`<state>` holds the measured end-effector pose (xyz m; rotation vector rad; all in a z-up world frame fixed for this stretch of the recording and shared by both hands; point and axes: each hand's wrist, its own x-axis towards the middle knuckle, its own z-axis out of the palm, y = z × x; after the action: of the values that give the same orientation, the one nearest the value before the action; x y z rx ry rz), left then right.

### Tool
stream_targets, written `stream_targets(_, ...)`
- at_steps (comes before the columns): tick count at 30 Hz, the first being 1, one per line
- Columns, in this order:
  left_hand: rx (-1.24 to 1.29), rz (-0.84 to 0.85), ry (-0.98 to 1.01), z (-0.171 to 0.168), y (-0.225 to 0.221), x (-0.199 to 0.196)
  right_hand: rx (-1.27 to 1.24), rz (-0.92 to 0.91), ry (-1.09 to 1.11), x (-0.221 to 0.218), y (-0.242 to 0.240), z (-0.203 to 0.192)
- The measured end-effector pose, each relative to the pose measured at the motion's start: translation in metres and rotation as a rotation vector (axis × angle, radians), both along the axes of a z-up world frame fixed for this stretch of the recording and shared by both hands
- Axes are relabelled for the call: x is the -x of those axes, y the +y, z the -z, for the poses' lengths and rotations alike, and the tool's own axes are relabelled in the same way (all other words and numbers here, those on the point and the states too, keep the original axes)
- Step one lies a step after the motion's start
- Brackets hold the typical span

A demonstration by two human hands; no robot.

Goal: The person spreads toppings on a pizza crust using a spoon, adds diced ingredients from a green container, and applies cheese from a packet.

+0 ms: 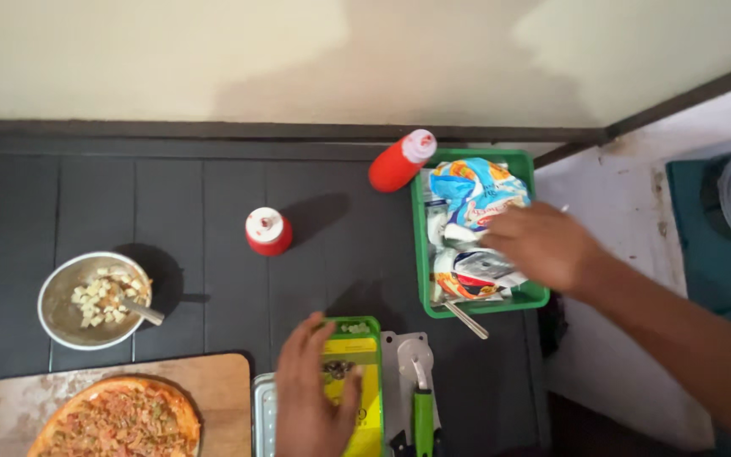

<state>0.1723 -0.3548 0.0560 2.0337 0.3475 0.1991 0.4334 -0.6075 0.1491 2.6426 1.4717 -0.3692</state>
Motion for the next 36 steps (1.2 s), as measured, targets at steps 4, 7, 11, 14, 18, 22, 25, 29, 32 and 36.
stream_targets(4, 0.134, 0.257, -0.185, -0.030, 0.007, -0.029, -0.099, -0.158, -0.241, 0.023, -0.025, -0.055)
stream_targets(7, 0.251, 0.324, -0.374, -0.057, 0.012, -0.047, -0.157, -0.066, -0.258, 0.063, -0.008, -0.076)
stream_targets(11, 0.418, 0.320, -0.560, -0.081, 0.016, -0.039, -0.291, 0.118, -0.089, 0.103, 0.051, -0.100)
stream_targets(14, 0.656, 0.387, -0.449, -0.066, 0.048, -0.004, -0.397, 0.198, 0.198, 0.123, 0.134, -0.107)
stream_targets(18, 1.153, 0.294, -0.207, -0.028, 0.116, 0.053, -0.196, 0.303, 0.492, 0.149, 0.282, -0.060)
stream_targets(22, 1.766, -0.020, 0.143, 0.000, 0.183, 0.088, -0.015, 0.506, 0.929, 0.159, 0.383, -0.018)
stream_targets(25, 1.912, -0.073, 0.156, 0.031, 0.213, 0.087, 0.067, 0.574, 1.038, 0.162, 0.425, 0.020)
stream_targets(29, 2.089, -0.266, 0.185, 0.069, 0.214, 0.081, 0.156, 0.420, 0.905, 0.160, 0.464, 0.073)
stream_targets(32, 2.256, -0.292, 0.066, 0.087, 0.212, 0.079, 0.245, 0.347, 0.745, 0.157, 0.483, 0.094)
stream_targets(36, 2.336, -0.313, 0.139, 0.100, 0.220, 0.070, 0.386, 0.344, 0.565, 0.153, 0.498, 0.105)
